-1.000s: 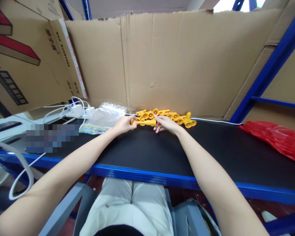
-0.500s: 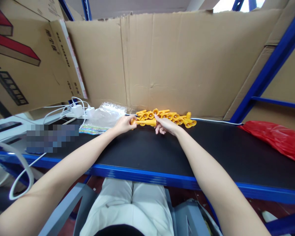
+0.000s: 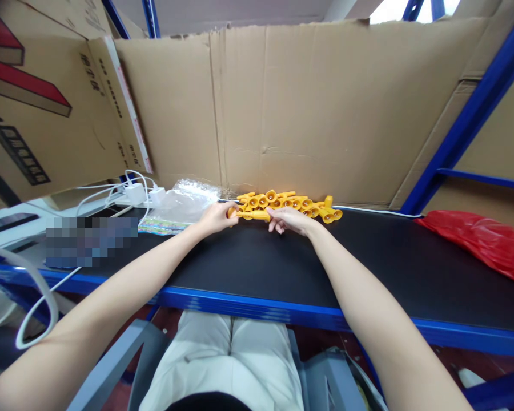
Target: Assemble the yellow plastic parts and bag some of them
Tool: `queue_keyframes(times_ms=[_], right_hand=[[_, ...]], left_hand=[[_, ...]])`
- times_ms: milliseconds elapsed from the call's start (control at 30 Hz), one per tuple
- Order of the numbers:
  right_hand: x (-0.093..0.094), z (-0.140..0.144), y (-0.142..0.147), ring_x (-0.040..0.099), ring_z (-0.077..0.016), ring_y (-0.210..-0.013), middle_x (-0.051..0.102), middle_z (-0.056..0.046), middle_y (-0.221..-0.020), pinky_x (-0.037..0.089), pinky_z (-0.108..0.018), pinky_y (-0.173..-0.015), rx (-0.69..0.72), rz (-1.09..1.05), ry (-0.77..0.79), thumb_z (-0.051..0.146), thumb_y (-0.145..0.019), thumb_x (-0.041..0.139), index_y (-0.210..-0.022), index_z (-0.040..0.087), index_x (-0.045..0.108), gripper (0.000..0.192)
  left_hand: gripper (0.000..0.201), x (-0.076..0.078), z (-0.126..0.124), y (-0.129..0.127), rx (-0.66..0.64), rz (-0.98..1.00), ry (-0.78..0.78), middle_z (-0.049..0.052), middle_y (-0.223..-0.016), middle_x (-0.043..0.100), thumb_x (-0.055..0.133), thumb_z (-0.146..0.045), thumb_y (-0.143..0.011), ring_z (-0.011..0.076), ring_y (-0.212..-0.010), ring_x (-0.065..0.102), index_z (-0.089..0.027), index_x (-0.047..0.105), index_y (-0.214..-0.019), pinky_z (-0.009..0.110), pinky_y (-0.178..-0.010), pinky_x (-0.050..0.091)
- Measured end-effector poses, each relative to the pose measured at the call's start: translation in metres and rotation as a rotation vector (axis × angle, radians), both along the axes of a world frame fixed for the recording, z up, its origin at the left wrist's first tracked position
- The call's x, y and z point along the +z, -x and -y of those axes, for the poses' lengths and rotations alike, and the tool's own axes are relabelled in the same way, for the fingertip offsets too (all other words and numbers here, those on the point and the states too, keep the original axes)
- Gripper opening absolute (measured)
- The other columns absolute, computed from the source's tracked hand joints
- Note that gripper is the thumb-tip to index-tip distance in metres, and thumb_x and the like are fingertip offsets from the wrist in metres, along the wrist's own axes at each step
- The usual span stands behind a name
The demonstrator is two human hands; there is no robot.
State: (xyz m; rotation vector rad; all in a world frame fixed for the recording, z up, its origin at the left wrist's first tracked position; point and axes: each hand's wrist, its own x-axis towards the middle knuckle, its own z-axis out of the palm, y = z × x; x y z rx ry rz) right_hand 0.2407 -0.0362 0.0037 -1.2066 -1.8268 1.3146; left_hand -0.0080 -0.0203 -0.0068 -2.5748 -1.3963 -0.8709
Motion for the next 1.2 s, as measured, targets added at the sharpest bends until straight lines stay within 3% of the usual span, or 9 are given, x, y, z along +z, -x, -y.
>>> queue_keyframes(times_ms=[133,300,433,533,800,1200], right_hand=[[-0.001,-0.001,0.005,0.041,-0.0064,-0.035,0.061,-0.007,-0.055,0.033,-0.021,-0.036,-0.061,0.022,0.038,0.060,-0.086,0.038,-0.068,0.013,0.056,0.053],[0.000,-0.002,0.001,0.044,-0.0080,-0.036,0.063,-0.008,-0.059,0.036,-0.021,-0.035,-0.035,0.058,0.094,0.067,-0.084,0.031,-0.075,0.014,0.057,0.059],[0.006,0.002,-0.007,0.061,-0.0108,-0.059,0.068,-0.009,-0.090,0.048,-0.021,-0.050,-0.006,0.042,0.053,0.052,-0.080,0.057,-0.104,0.016,0.054,0.043],[0.009,0.004,-0.011,0.065,-0.0128,-0.073,0.064,-0.008,-0.102,0.052,-0.024,-0.063,-0.009,0.030,-0.027,0.036,-0.071,0.071,-0.118,0.020,0.046,0.055],[0.011,0.005,-0.008,0.064,-0.0148,-0.072,0.067,-0.008,-0.091,0.051,-0.031,-0.070,-0.022,0.044,-0.082,0.042,-0.076,0.063,-0.093,0.018,0.056,0.030],[0.010,0.005,-0.007,0.064,-0.0156,-0.073,0.068,-0.009,-0.091,0.051,-0.032,-0.070,-0.009,0.055,-0.064,0.048,-0.078,0.061,-0.088,0.018,0.059,0.032]], left_hand=[[0.030,-0.001,0.000,0.000,-0.008,0.008,-0.003,0.001,-0.073,0.065,0.054,-0.032,-0.072,0.0141,-0.062,0.056,-0.021,0.062,-0.099,0.023,-0.059,0.038],[0.029,-0.002,-0.002,-0.001,-0.015,0.021,0.010,0.001,-0.072,0.064,0.054,-0.032,-0.072,0.0138,-0.061,0.055,-0.021,0.062,-0.097,0.023,-0.058,0.037],[0.030,-0.001,-0.002,0.000,-0.023,0.033,0.016,0.002,-0.073,0.065,0.055,-0.033,-0.071,0.0140,-0.061,0.055,-0.021,0.062,-0.098,0.023,-0.057,0.036],[0.030,0.000,-0.001,0.000,-0.016,0.039,0.026,0.002,-0.073,0.065,0.055,-0.032,-0.071,0.0140,-0.061,0.056,-0.022,0.062,-0.099,0.023,-0.058,0.037],[0.029,-0.002,-0.002,0.000,-0.018,0.042,0.018,0.001,-0.073,0.065,0.056,-0.032,-0.071,0.0133,-0.061,0.055,-0.021,0.062,-0.096,0.023,-0.057,0.036],[0.029,-0.002,-0.001,-0.001,-0.002,0.030,0.025,0.002,-0.075,0.065,0.055,-0.033,-0.072,0.0152,-0.065,0.058,-0.022,0.061,-0.098,0.023,-0.060,0.039]])
